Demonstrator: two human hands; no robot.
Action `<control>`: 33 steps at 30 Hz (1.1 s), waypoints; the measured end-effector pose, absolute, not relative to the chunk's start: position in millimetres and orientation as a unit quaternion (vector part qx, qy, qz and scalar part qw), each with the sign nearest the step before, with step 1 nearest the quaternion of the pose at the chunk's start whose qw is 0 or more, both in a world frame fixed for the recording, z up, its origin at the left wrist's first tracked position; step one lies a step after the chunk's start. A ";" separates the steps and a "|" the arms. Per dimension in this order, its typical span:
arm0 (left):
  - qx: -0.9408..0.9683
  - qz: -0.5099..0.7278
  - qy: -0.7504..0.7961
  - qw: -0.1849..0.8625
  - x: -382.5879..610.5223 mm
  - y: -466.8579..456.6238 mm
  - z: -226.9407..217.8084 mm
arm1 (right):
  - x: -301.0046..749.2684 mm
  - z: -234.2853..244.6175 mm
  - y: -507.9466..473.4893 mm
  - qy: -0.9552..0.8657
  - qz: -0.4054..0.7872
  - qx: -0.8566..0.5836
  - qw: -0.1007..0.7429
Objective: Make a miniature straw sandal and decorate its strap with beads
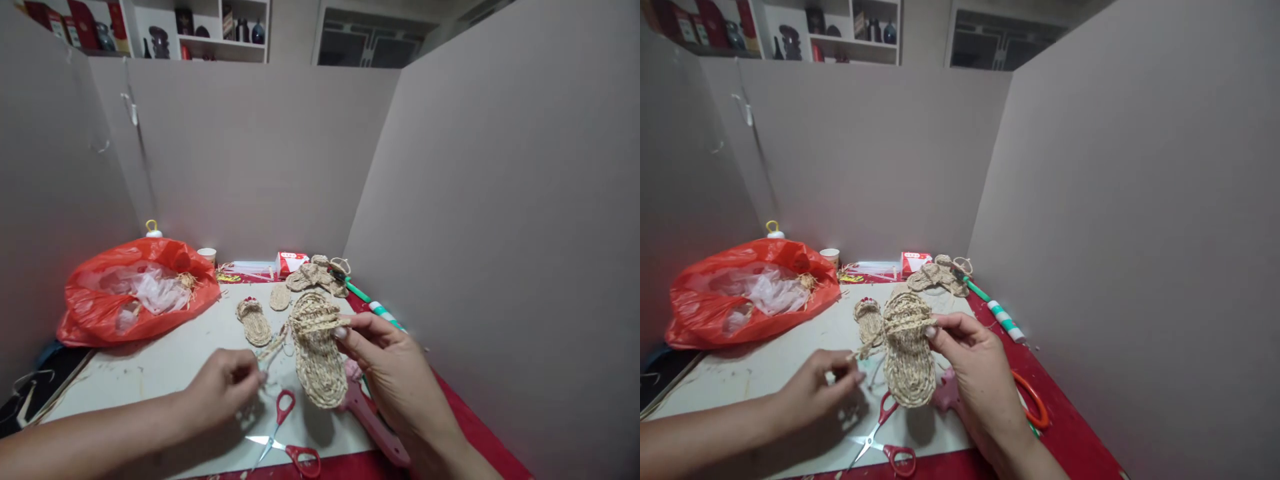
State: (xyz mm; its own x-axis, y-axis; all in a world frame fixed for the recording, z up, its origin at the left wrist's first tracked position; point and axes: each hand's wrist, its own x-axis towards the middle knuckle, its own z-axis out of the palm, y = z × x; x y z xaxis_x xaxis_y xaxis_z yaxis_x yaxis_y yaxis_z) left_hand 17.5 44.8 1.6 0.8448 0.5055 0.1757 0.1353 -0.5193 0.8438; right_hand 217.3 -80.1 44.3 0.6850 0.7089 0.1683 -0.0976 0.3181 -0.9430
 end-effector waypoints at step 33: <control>0.688 0.162 0.286 0.647 -26.7 84.7 56.9 | 132.3 16.6 -62.0 -0.528 0.254 -0.580 0.565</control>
